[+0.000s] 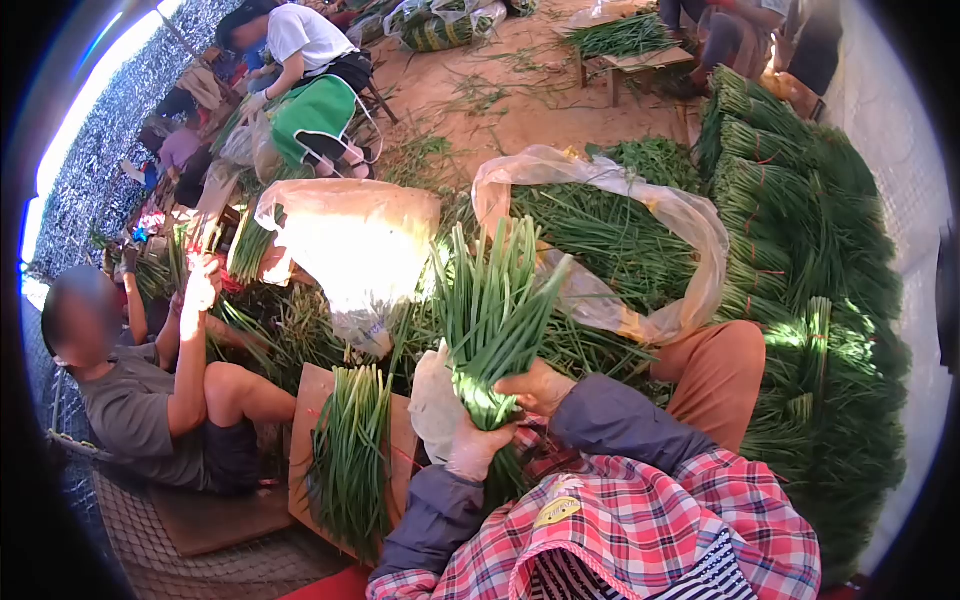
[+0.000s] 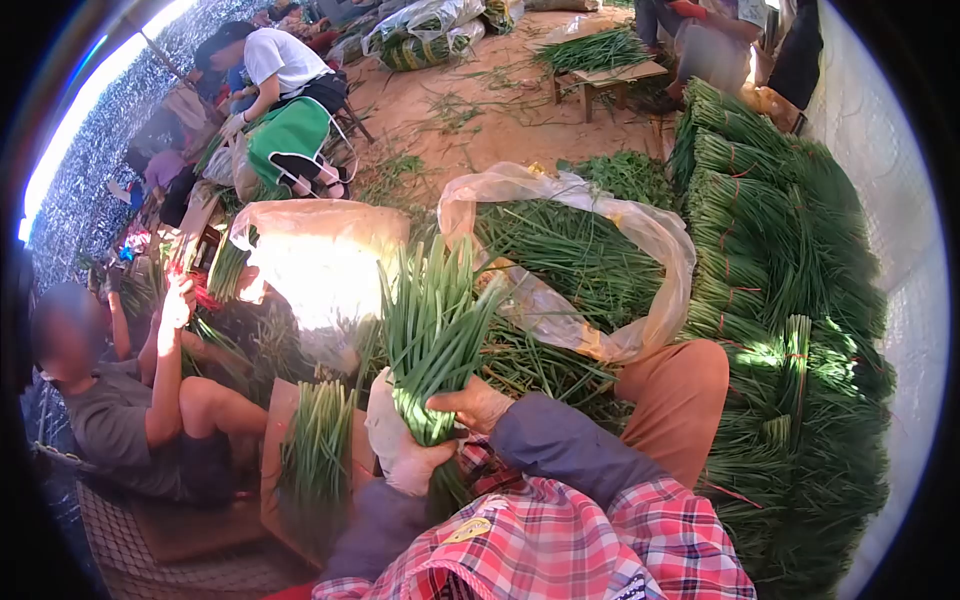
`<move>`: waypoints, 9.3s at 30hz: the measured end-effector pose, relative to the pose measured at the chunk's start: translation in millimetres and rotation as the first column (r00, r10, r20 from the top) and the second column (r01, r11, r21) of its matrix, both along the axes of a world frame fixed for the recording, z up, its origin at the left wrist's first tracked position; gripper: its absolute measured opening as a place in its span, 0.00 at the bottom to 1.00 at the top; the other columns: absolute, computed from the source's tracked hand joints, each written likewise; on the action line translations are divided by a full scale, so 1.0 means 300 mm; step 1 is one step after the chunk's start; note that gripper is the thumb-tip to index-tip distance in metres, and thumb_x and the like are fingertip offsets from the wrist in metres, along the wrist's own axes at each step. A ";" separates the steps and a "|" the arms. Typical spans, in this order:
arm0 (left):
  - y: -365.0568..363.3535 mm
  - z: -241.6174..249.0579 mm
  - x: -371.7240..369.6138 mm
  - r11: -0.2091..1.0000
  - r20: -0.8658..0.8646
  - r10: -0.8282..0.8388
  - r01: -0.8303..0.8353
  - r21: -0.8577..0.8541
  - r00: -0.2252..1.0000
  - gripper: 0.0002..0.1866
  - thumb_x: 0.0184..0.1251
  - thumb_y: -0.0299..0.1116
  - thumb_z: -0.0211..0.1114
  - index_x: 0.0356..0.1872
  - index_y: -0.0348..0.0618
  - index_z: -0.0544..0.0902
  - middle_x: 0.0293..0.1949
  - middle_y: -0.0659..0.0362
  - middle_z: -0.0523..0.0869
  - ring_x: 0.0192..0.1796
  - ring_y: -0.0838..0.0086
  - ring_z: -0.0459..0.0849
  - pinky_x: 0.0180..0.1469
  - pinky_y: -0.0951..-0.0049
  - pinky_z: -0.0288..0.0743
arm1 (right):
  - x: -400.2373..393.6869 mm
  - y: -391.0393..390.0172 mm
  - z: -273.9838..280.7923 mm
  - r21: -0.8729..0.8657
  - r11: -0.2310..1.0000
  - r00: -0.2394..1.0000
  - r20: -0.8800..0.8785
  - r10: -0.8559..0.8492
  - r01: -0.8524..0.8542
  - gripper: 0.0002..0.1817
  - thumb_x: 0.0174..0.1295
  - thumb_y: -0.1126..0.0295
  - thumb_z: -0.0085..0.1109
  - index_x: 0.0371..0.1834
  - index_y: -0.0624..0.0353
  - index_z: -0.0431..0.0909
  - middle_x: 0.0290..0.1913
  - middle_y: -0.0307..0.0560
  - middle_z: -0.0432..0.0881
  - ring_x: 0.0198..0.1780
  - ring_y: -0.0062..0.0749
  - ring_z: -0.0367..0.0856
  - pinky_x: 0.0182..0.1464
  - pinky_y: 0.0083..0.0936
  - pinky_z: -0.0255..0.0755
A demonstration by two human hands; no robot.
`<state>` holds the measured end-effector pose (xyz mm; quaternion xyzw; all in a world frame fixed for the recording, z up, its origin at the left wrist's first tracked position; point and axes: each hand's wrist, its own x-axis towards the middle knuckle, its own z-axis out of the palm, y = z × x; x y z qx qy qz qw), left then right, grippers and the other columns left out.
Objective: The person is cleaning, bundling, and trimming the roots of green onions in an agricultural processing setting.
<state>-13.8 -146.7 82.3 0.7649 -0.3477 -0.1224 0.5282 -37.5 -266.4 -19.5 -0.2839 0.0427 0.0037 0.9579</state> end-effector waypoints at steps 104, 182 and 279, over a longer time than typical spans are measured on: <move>0.532 -0.243 0.093 0.981 -0.812 0.116 0.061 0.183 0.572 0.30 0.43 0.23 0.72 0.51 0.35 0.72 0.43 0.59 0.81 0.45 0.75 0.80 0.50 0.73 0.73 | -0.175 -0.313 0.139 -0.494 0.346 0.601 -0.693 0.398 -0.798 0.17 0.56 0.59 0.62 0.33 0.66 0.81 0.29 0.46 0.83 0.22 0.22 0.77 0.26 0.20 0.75; 0.468 -0.201 -0.007 0.981 -0.775 0.182 -0.052 0.189 0.606 0.24 0.45 0.18 0.65 0.49 0.34 0.74 0.37 0.56 0.82 0.34 0.73 0.81 0.33 0.75 0.76 | -0.152 -0.138 -0.026 -0.851 0.263 0.861 -0.342 0.377 -0.454 0.44 0.44 0.49 0.69 0.60 0.68 0.65 0.58 0.58 0.72 0.60 0.44 0.70 0.59 0.31 0.64; 0.389 0.065 0.597 0.363 0.013 -0.361 0.154 -0.919 0.932 0.12 0.64 0.35 0.52 0.46 0.44 0.70 0.42 0.59 0.75 0.52 0.64 0.74 0.62 0.49 0.63 | -0.067 -0.451 0.421 -0.954 0.212 0.955 0.155 -0.255 0.211 0.23 0.52 0.70 0.63 0.53 0.62 0.74 0.44 0.43 0.82 0.47 0.27 0.78 0.54 0.25 0.69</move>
